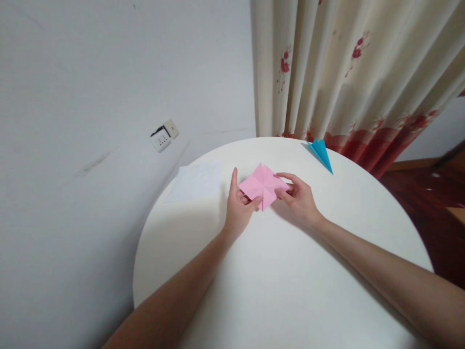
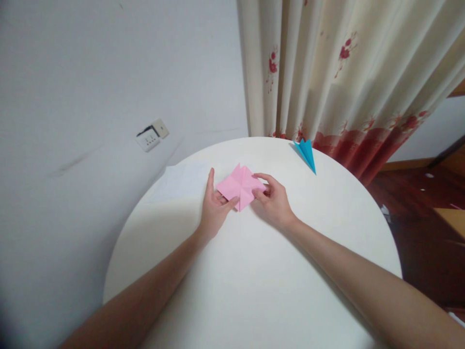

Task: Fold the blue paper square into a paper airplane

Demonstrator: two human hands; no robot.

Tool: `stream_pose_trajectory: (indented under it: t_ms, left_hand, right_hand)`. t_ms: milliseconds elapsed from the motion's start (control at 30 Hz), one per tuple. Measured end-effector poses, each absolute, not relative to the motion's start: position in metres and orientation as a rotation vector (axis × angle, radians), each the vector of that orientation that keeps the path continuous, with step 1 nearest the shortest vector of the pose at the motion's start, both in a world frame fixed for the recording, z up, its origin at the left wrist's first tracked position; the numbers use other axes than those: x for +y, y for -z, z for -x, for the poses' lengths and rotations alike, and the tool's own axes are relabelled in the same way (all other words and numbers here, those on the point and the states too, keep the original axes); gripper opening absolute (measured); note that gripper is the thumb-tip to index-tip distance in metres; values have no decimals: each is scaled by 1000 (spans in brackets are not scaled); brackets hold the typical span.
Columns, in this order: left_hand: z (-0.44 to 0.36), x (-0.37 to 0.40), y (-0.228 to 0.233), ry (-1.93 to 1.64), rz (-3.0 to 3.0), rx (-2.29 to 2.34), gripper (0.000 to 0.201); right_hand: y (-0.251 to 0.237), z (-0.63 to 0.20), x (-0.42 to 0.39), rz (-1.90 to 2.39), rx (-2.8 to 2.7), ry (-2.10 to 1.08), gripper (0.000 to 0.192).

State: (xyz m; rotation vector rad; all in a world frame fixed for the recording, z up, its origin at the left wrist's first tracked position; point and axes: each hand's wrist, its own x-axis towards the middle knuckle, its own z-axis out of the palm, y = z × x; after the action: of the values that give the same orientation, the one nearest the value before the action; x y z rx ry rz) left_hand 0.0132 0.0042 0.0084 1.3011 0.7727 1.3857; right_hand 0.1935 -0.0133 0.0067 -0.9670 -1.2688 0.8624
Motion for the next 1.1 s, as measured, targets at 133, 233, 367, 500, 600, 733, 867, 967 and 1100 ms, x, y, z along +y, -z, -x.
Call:
stream_pose_trajectory:
  t_ms: [133,233,367,500,600,733,867,967,1100]
  left_hand:
    - [-6,13,-6,-1448,-1379,847,68]
    - [-1,16,-7,-1447,-1405,905,50]
    - [4,16,-11,-1441,-1543,1044,39]
    - [6,14,-14,-1442,-1702,1109,29]
    - [8,14,-16,-1461,-1789,1117,13]
    - [9,15,-20,-1490,-1885,1142,6]
    - [7,8,-24,-1204,-1888,1027,11]
    - [5,1,-25,-1009,-1726,957,20]
    - [3,-5,-24,-781,-1537,860,32]
  right_hand:
    - [-6,-196,-13,982,-1332,-806,45]
    - [-6,-199,-11,993,-1377,-726,40]
    - [-7,-202,-10,1025,-1411,-667,35]
    - [-9,-203,-12,1100,-1424,-642,22]
    - [-10,-203,-11,1106,-1406,-655,17]
    - [-12,-206,-8,1063,-1384,-604,16]
    - [-14,-206,-8,987,-1339,-618,19]
    - [-16,-200,-12,984,-1248,-853,26]
    - [-16,-190,-19,989,-1203,-1020,33]
